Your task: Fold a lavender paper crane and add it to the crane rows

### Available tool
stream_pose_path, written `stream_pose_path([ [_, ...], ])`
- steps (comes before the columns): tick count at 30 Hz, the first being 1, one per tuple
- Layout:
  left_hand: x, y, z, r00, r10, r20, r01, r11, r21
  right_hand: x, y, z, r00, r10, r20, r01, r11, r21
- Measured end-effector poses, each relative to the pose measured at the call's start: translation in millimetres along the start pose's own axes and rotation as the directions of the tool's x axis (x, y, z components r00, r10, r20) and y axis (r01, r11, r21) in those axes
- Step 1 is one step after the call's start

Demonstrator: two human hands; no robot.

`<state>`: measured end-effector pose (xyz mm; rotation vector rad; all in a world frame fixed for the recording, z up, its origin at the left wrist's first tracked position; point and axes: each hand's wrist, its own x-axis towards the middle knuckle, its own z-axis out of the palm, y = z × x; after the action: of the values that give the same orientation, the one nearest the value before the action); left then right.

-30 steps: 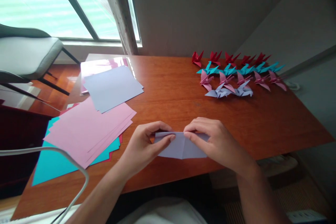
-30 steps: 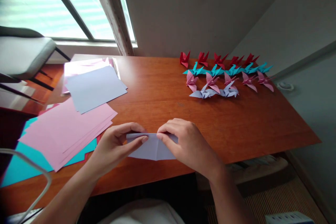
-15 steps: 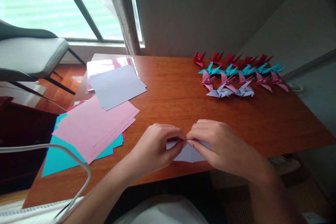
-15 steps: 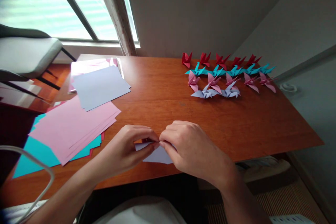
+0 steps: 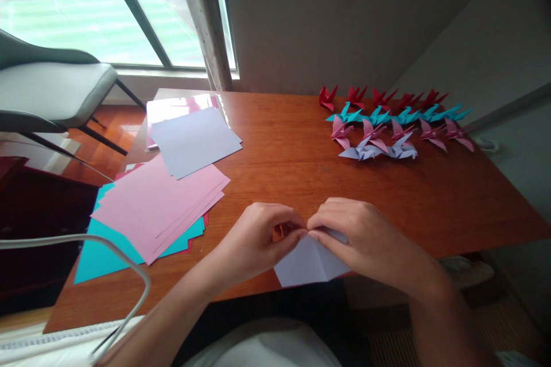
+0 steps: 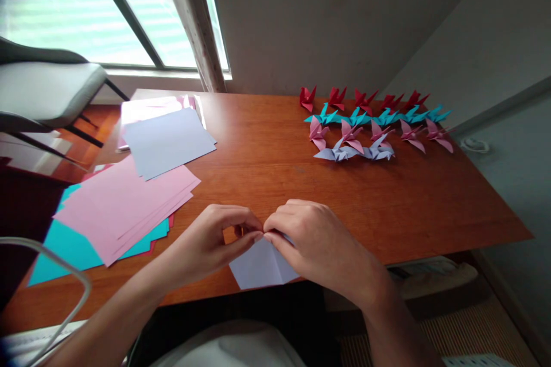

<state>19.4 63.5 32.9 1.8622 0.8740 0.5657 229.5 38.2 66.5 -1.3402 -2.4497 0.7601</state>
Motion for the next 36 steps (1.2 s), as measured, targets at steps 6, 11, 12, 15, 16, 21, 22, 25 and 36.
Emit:
stream_pose_path([
  [6,0.2,1.8,3.0,1.0,0.018,-0.004,-0.017,0.995,0.099,-0.4,0.6,0.0,1.0,0.012,0.003,-0.012,1.0,-0.007],
  [11,-2.0,2.7,4.3,1.0,0.016,-0.002,-0.015,0.985,0.169,-0.7,1.5,-0.8,1.0,0.021,0.017,-0.021,1.0,-0.007],
  [12,-2.6,2.7,4.0,1.0,0.012,-0.002,-0.012,0.985,0.175,-0.4,1.7,-1.4,1.0,0.023,0.019,-0.023,1.0,-0.009],
  [15,-4.7,2.0,2.1,1.0,-0.001,-0.001,0.001,0.982,0.188,0.0,2.8,-4.3,0.999,0.027,0.025,-0.026,0.999,-0.019],
  [16,-5.6,1.4,1.3,1.0,-0.004,0.0,0.004,0.981,0.192,-0.3,3.4,-5.6,0.999,0.027,0.026,-0.026,0.999,-0.024],
  [21,-13.0,-4.5,-2.5,1.0,-0.006,-0.018,0.01,0.979,0.203,-4.6,8.4,-11.7,0.999,0.041,-0.003,-0.041,0.999,-0.034],
  [22,-15.0,-6.4,-3.4,1.0,-0.007,-0.02,0.011,0.98,0.2,-5.6,9.6,-12.4,0.999,0.044,-0.006,-0.044,0.999,-0.026],
  [25,-21.1,-12.0,-7.3,0.999,-0.019,-0.027,0.024,0.979,0.202,-8.1,12.5,-13.1,0.998,0.057,-0.007,-0.057,0.998,0.003],
  [36,-20.9,-4.7,-11.3,0.994,0.055,-0.098,-0.016,0.933,0.36,-2.6,10.3,4.7,0.993,0.11,-0.052,-0.104,0.989,0.103],
])
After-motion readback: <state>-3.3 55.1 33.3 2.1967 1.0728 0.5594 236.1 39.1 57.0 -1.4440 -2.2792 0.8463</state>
